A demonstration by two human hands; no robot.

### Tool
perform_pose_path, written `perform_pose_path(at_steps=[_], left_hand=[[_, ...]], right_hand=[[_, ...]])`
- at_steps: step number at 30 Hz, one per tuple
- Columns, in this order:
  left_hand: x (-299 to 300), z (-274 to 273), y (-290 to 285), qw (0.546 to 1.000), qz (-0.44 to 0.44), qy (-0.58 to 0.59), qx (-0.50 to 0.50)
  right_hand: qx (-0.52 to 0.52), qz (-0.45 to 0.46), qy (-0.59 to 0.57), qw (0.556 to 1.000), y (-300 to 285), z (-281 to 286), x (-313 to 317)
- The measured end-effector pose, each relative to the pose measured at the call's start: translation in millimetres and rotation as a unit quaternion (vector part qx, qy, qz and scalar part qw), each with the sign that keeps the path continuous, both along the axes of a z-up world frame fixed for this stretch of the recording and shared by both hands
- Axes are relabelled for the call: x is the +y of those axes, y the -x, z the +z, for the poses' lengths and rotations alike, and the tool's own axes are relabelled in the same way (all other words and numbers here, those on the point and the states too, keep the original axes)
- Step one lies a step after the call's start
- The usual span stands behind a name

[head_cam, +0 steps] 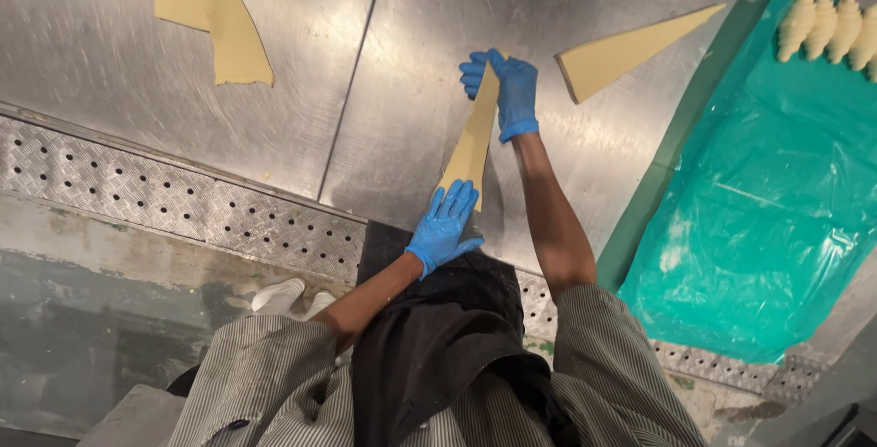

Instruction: The recorder rolls dough into croissant shapes and places them onto a tray.

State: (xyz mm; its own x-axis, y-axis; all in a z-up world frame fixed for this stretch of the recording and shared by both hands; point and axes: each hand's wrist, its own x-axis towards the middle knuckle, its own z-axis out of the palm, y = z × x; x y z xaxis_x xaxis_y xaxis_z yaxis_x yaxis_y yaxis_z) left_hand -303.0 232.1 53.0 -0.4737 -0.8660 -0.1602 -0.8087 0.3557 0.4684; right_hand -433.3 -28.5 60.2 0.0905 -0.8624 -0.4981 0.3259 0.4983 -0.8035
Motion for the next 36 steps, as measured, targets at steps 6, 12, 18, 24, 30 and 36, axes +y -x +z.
perform_pose_path(at_steps=[6, 12, 18, 24, 30, 36], left_hand=[[0.9, -4.7, 0.0, 1.000, 0.006, 0.004, 0.017], [0.7, -7.1, -1.0, 0.999, 0.009, -0.004, 0.033], [2.9, -14.3, -1.4, 0.998, 0.012, -0.023, 0.055], [5.9, -21.2, -0.1, 0.998, 0.012, -0.025, 0.059], [4.5, -22.4, -1.4, 0.999, 0.007, -0.005, 0.049], [3.0, -14.7, 0.4, 1.000, -0.014, 0.001, 0.005]], right_hand=[[-0.007, -0.007, 0.049, 0.999, -3.0, 7.4, -64.2], [-0.038, -0.019, 0.051, 0.998, -6.0, -23.5, -114.0], [-0.041, -0.038, 0.056, 0.997, -5.3, -47.8, -163.7], [-0.019, -0.019, 0.070, 0.997, 1.5, -76.5, -203.7], [-0.014, -0.001, 0.080, 0.997, 14.1, -106.1, -252.8], [0.013, -0.023, 0.085, 0.996, 13.0, -108.7, -265.5]])
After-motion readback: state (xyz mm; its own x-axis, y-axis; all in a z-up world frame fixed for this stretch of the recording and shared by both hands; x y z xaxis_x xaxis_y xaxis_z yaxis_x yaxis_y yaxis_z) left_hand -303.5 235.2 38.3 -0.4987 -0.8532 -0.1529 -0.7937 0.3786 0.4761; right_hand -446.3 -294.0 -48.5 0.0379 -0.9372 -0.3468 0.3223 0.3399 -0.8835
